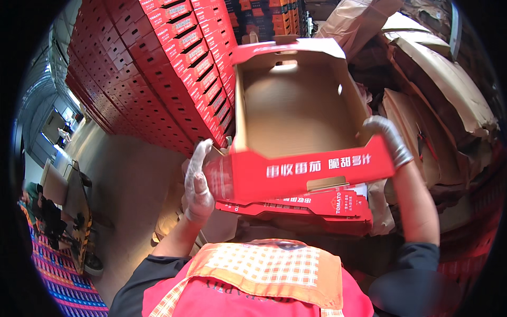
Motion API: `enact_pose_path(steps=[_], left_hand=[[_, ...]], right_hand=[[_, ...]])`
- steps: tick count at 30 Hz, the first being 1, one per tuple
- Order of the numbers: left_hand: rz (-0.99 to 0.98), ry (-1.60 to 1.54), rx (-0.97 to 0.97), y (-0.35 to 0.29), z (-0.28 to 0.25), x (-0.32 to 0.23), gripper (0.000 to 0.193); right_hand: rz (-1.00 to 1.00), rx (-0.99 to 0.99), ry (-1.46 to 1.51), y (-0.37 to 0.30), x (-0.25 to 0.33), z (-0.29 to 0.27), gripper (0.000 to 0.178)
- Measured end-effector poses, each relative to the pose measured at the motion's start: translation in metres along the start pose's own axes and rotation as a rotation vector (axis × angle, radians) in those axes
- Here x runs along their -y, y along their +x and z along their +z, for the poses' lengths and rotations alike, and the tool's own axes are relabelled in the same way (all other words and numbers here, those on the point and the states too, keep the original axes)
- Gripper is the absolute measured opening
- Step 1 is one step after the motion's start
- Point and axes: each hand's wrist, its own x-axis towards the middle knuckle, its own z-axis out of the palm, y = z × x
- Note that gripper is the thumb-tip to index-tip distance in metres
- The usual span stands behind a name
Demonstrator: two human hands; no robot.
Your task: The person assembles flat-packed cardboard boxes by folding and interlocking the flaps. They repeatedly pick up flat sheets, fold the sides, and lock the tabs to form open boxes, then stack the finished boxes on the floor.
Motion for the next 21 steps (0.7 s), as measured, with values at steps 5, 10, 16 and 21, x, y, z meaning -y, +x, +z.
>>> enact_pose_path(steps=[5, 10, 16, 21], left_hand=[[0.333, 0.242, 0.718, 0.072, 0.07, -0.027, 0.104], [0.465, 0.113, 0.883, 0.109, 0.131, -0.056, 0.086], [0.419, -0.228, 0.304, 0.07, 0.19, -0.046, 0.101], [0.264, -0.284, 0.084, 0.045, 0.199, -0.035, 0.134]], right_hand=[[0.226, -0.229, -1.092, -0.01, -0.166, 0.004, 0.025], [-0.161, -0.178, -0.205, 0.015, -0.061, -0.017, 0.02], [-0.804, -0.088, -0.504, -0.058, 0.062, 0.061, 0.03], [-0.381, 0.077, -1.156, -0.075, 0.089, 0.108, 0.037]])
